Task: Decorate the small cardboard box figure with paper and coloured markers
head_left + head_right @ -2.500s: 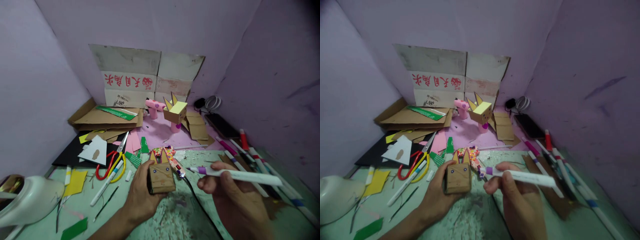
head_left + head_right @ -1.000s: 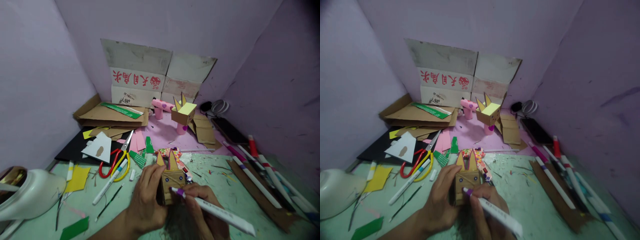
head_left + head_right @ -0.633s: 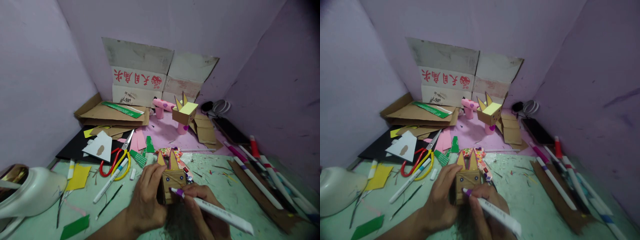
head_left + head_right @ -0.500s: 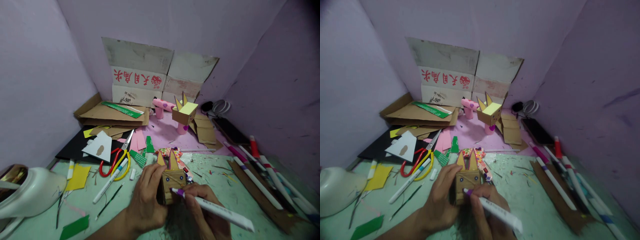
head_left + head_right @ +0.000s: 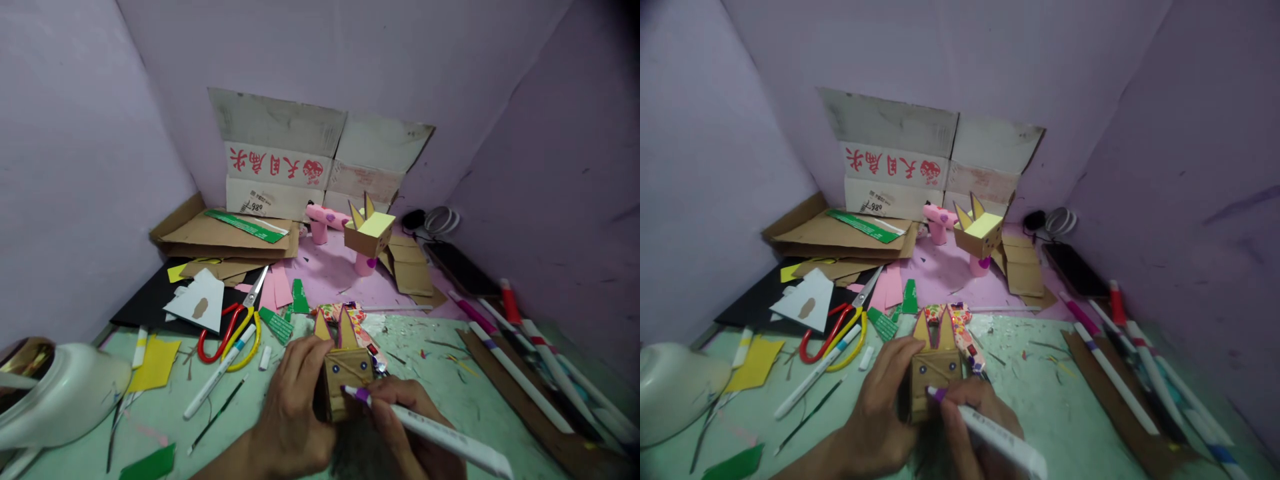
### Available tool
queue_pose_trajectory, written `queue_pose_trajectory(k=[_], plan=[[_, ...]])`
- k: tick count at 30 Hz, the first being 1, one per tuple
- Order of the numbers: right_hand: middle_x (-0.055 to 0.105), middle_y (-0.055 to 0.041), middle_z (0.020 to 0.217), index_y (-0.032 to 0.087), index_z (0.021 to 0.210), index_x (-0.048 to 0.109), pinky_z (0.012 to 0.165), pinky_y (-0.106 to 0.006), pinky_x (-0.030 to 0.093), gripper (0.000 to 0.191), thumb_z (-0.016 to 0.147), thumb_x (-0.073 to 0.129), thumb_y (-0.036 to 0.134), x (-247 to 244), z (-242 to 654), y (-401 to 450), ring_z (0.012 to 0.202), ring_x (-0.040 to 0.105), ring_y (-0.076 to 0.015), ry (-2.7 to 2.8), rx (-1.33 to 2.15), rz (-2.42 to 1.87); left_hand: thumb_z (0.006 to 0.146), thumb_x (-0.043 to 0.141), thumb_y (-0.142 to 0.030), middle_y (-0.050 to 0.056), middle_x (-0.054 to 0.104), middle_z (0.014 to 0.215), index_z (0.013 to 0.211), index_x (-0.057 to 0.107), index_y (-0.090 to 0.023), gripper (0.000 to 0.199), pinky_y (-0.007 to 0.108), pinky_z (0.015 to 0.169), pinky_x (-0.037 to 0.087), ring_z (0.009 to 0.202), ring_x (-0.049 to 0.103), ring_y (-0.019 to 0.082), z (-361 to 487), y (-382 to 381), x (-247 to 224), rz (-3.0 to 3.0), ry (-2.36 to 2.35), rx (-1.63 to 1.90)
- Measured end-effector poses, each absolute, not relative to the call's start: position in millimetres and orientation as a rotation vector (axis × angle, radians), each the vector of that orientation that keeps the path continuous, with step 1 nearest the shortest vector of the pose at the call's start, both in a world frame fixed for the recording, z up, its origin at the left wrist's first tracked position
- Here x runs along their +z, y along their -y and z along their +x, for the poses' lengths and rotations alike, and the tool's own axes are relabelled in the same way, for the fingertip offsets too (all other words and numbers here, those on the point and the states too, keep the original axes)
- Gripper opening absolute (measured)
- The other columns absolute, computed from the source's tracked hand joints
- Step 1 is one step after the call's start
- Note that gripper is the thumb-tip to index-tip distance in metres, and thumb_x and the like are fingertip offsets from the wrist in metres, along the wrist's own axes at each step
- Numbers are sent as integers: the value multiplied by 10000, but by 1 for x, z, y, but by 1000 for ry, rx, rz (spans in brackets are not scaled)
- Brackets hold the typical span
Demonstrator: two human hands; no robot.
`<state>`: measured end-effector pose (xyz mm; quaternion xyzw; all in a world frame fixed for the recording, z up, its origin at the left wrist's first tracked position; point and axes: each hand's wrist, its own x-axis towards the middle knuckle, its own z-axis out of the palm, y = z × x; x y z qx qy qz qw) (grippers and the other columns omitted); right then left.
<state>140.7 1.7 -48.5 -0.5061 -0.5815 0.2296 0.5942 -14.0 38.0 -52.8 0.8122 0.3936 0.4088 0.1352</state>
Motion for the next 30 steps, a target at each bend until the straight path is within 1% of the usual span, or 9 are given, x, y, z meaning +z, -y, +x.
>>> queue_pose_trajectory(k=[2, 6, 12, 17, 21, 30], plan=[[623, -5, 660, 238, 809, 610, 541, -258, 428, 264, 963, 502, 423, -48, 140, -2, 571, 568, -153, 1352, 531, -1171, 553, 519, -64, 163, 484, 1221, 1337, 341, -146, 808, 495, 958, 488, 1144, 506, 325, -14, -38, -53, 2347, -1136, 1185], [626, -2, 672, 245, 816, 616, 542, -249, 437, 249, 961, 508, 417, -48, 141, -2, 572, 568, -146, 1361, 535, -1146, 559, 523, -73, 169, 482, 1225, 1340, 338, -151, 807, 510, 947, 496, 1145, 510, 338, -14, -39, -53, 2351, -1124, 1192], [641, -7, 657, 248, 810, 619, 530, -256, 443, 209, 958, 513, 351, -49, 141, -3, 567, 596, -156, 1330, 474, -1062, 702, 570, -139, 172, 513, 1191, 1338, 331, -154, 680, 508, 923, 511, 1108, 537, 330, -14, -39, -49, 2372, -1121, 1189], [614, 5, 626, 245, 769, 590, 532, -262, 428, 267, 962, 508, 411, -46, 138, -4, 542, 581, -149, 1386, 431, -1131, 641, 559, -107, 170, 505, 1198, 1328, 351, -148, 719, 497, 920, 515, 1115, 533, 329, -13, -39, -50, 2350, -1130, 1208], [618, 9, 632, 248, 810, 590, 540, -262, 435, 223, 972, 497, 368, -45, 137, -4, 548, 582, -145, 1388, 422, -1090, 670, 567, -109, 170, 512, 1188, 1320, 361, -152, 684, 490, 910, 522, 1103, 541, 321, -12, -39, -51, 2354, -1142, 1223], [647, 0, 647, 256, 791, 601, 541, -276, 432, 233, 962, 507, 383, -45, 139, -3, 556, 591, -163, 1420, 423, -1142, 699, 550, -142, 172, 523, 1181, 1311, 368, -146, 639, 480, 911, 524, 1102, 549, 317, -13, -39, -49, 2384, -1136, 1246]])
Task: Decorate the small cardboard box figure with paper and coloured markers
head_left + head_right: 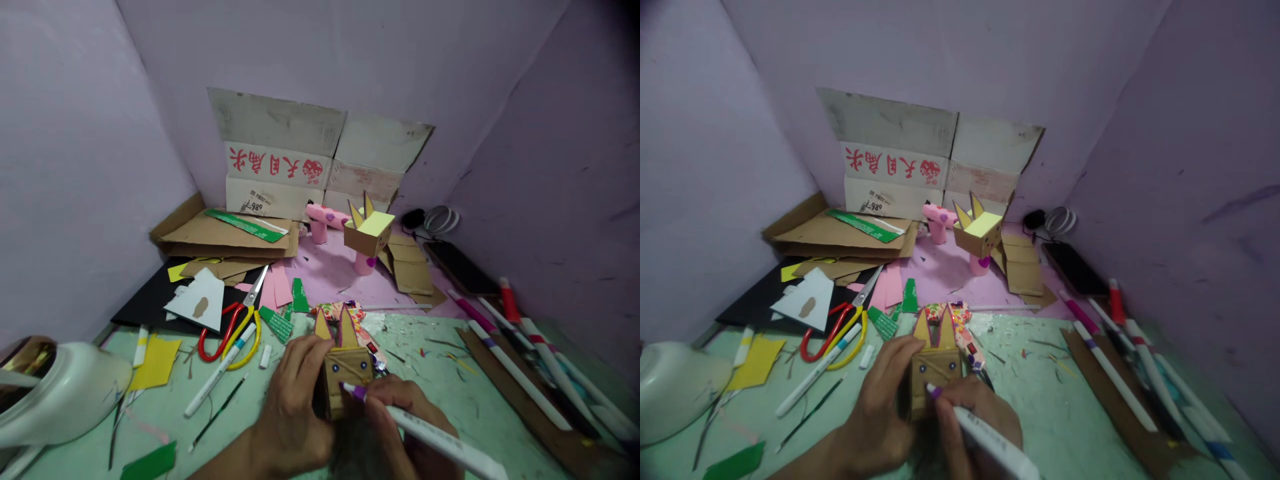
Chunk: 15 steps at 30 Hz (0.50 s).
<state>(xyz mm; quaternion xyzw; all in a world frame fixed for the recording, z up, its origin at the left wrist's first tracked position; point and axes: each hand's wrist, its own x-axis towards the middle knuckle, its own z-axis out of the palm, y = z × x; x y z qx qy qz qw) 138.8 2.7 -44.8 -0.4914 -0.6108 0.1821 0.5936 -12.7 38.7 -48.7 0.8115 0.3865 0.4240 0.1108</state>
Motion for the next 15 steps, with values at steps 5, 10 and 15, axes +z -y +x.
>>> queue_pose_trajectory(k=[5, 10, 15], plan=[[628, 6, 628, 248, 779, 591, 538, -268, 415, 259, 965, 503, 405, -45, 138, -2, 542, 575, -149, 1415, 405, -1154, 716, 554, -145, 168, 531, 1165, 1301, 375, -151, 613, 474, 889, 534, 1079, 561, 312, -12, -39, -47, 2373, -1144, 1249], [617, -9, 611, 236, 765, 592, 516, -281, 424, 267, 964, 498, 388, -45, 139, -3, 524, 579, -162, 1410, 392, -1154, 677, 561, -127, 170, 517, 1184, 1311, 369, -153, 663, 496, 907, 520, 1097, 544, 324, -13, -38, -51, 2377, -1110, 1239], [606, -7, 588, 236, 745, 585, 491, -274, 406, 293, 966, 486, 401, -45, 139, -2, 499, 552, -153, 1424, 383, -1155, 702, 569, -131, 169, 515, 1183, 1318, 364, -154, 649, 490, 913, 515, 1094, 541, 319, -13, -38, -52, 2369, -1115, 1231]])
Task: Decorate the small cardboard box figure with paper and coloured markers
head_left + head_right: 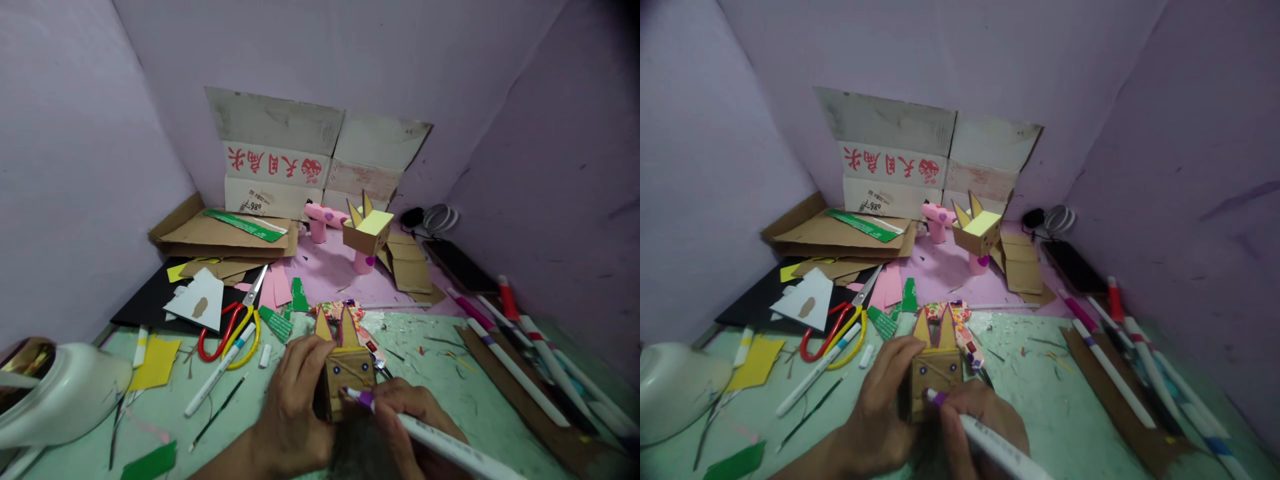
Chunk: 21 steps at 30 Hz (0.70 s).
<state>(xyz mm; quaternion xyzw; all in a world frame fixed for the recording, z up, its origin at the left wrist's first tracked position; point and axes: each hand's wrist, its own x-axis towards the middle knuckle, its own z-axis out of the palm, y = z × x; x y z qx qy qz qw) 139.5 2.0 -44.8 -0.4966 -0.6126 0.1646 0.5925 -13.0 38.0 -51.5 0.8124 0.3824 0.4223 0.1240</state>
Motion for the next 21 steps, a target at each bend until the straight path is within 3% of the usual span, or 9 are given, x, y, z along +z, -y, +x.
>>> queue_pose_trajectory(k=[7, 13, 21], plan=[[592, 7, 604, 237, 768, 582, 519, -281, 388, 276, 968, 493, 404, -47, 138, -2, 514, 540, -150, 1386, 447, -1163, 640, 555, -85, 152, 497, 1213, 1324, 378, -138, 709, 449, 963, 479, 1129, 510, 300, -13, -37, -55, 2361, -1100, 1247], [575, 7, 643, 242, 782, 583, 542, -283, 382, 239, 964, 519, 383, -38, 140, -1, 571, 526, -154, 1267, 512, -1096, 686, 581, -108, 146, 494, 1215, 1321, 368, -154, 671, 444, 985, 466, 1138, 503, 294, -14, -37, -53, 2320, -1129, 1222], [481, 33, 604, 220, 715, 551, 528, -276, 299, 274, 932, 588, 383, -29, 161, -3, 577, 421, -133, 999, 568, -1082, 652, 664, -109, 141, 499, 1209, 1314, 361, -167, 730, 449, 991, 465, 1136, 501, 297, -16, -40, -53, 2278, -1137, 1163]])
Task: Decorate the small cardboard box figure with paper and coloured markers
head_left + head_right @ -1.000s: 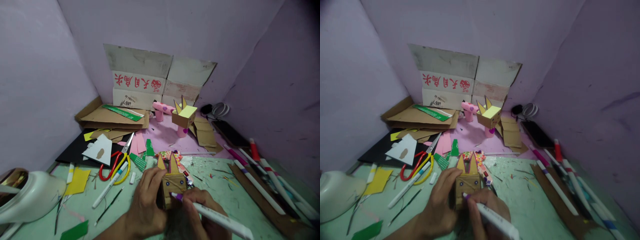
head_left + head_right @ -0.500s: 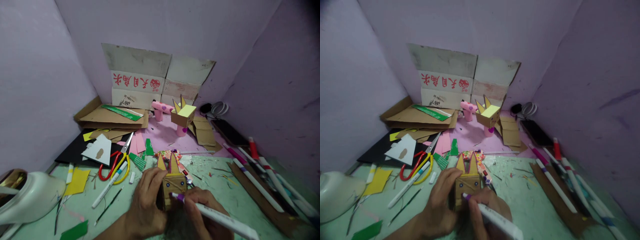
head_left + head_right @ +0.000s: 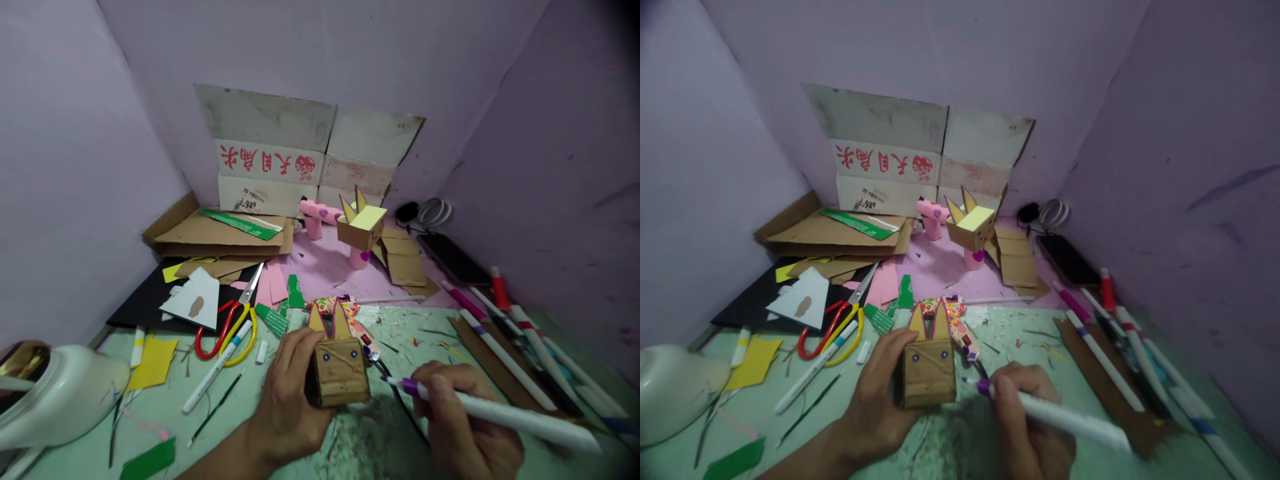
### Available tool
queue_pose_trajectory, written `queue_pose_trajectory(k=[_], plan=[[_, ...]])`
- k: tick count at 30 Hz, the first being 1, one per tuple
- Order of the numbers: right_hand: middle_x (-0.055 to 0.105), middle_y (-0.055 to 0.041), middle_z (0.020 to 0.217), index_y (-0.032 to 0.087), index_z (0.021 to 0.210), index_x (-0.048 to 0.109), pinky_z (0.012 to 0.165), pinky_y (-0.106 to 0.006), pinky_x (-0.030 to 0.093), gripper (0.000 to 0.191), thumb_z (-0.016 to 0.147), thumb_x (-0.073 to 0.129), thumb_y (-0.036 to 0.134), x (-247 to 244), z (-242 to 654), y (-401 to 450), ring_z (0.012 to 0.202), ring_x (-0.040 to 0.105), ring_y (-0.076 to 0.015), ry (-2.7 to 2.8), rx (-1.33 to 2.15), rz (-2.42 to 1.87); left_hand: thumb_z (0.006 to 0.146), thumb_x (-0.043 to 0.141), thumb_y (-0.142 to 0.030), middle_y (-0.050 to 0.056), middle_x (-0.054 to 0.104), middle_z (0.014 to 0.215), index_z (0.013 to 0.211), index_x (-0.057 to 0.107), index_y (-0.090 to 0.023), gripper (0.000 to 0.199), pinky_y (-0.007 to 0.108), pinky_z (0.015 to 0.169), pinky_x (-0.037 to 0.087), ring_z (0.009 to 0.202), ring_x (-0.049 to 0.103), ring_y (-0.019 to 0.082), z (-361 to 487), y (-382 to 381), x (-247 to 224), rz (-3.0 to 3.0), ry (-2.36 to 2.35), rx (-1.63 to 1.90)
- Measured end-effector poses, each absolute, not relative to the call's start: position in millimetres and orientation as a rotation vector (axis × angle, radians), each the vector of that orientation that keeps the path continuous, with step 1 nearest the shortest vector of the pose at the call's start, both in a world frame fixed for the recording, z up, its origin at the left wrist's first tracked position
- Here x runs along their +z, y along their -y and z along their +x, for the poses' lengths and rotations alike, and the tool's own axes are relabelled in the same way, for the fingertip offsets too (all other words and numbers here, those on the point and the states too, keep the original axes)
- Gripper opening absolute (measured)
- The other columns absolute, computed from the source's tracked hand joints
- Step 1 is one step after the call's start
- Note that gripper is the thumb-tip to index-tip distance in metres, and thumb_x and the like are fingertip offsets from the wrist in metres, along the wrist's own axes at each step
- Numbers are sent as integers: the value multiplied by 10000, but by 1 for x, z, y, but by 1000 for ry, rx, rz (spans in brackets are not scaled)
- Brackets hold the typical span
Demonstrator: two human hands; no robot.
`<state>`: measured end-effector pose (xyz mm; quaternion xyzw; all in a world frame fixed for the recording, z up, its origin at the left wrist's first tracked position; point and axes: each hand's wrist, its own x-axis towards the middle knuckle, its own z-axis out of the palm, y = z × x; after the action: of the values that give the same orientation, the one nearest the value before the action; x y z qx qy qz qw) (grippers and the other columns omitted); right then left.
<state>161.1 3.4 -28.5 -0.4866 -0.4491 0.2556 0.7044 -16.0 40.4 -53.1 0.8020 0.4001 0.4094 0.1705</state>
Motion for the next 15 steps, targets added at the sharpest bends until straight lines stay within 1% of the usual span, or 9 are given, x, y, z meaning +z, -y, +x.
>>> queue_pose_trajectory(k=[9, 15], plan=[[541, 14, 640, 227, 776, 583, 533, -273, 339, 250, 969, 497, 361, -49, 154, 2, 561, 491, -126, 1291, 557, -1073, 673, 621, -99, 151, 484, 1233, 1334, 359, -153, 713, 466, 1006, 449, 1162, 483, 305, -16, -39, -56, 2333, -1132, 1189], [574, -6, 652, 227, 814, 597, 523, -274, 380, 230, 965, 491, 364, -49, 156, 2, 576, 528, -153, 1391, 573, -1129, 672, 608, -91, 150, 476, 1248, 1353, 342, -144, 733, 443, 1024, 440, 1177, 470, 295, -16, -39, -55, 2338, -1123, 1191]])
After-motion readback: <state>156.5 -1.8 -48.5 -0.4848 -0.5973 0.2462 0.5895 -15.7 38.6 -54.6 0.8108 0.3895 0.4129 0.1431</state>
